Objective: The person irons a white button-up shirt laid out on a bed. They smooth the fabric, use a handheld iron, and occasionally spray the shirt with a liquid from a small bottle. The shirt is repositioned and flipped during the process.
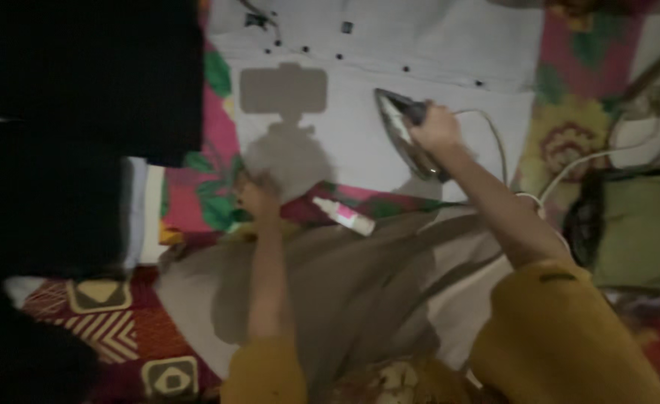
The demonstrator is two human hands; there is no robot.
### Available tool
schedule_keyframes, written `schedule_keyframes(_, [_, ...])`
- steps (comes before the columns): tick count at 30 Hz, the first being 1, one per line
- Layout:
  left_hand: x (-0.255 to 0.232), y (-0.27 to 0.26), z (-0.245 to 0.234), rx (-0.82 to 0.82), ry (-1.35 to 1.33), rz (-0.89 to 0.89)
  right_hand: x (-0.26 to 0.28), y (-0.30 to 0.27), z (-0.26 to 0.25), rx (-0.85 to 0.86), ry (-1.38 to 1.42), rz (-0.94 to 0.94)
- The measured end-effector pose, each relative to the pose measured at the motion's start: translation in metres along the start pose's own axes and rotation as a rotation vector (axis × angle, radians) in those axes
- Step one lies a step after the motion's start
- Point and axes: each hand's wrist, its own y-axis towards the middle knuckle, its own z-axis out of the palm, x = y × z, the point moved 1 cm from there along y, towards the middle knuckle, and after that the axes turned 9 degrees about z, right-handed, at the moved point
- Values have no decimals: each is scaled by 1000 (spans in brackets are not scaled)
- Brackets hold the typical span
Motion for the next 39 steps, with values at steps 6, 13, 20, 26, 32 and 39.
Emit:
schedule_keyframes(6, [-11, -7, -6, -72, 21, -21, -209, -1, -30, -244, -14, 170])
schedule_keyframes(13, [-34, 6, -11, -131, -309, -140, -348, 14, -29, -621, -85, 490])
schedule_keyframes(20, [-20, 48, 0, -91, -1162, -43, -239, -45, 35, -134, -156, -439])
schedule_keyframes(26, [-27, 34, -22, -36, -496, -184, -193, -77, 109, -13, -252, -545])
schedule_keyframes(32, [-9, -12, -75, 122, -136, -311, -203, -94, 159, 138, -243, -386])
schedule_keyframes(39, [63, 0, -96, 580, 273, -61, -134, -150, 147, 203, -181, -325])
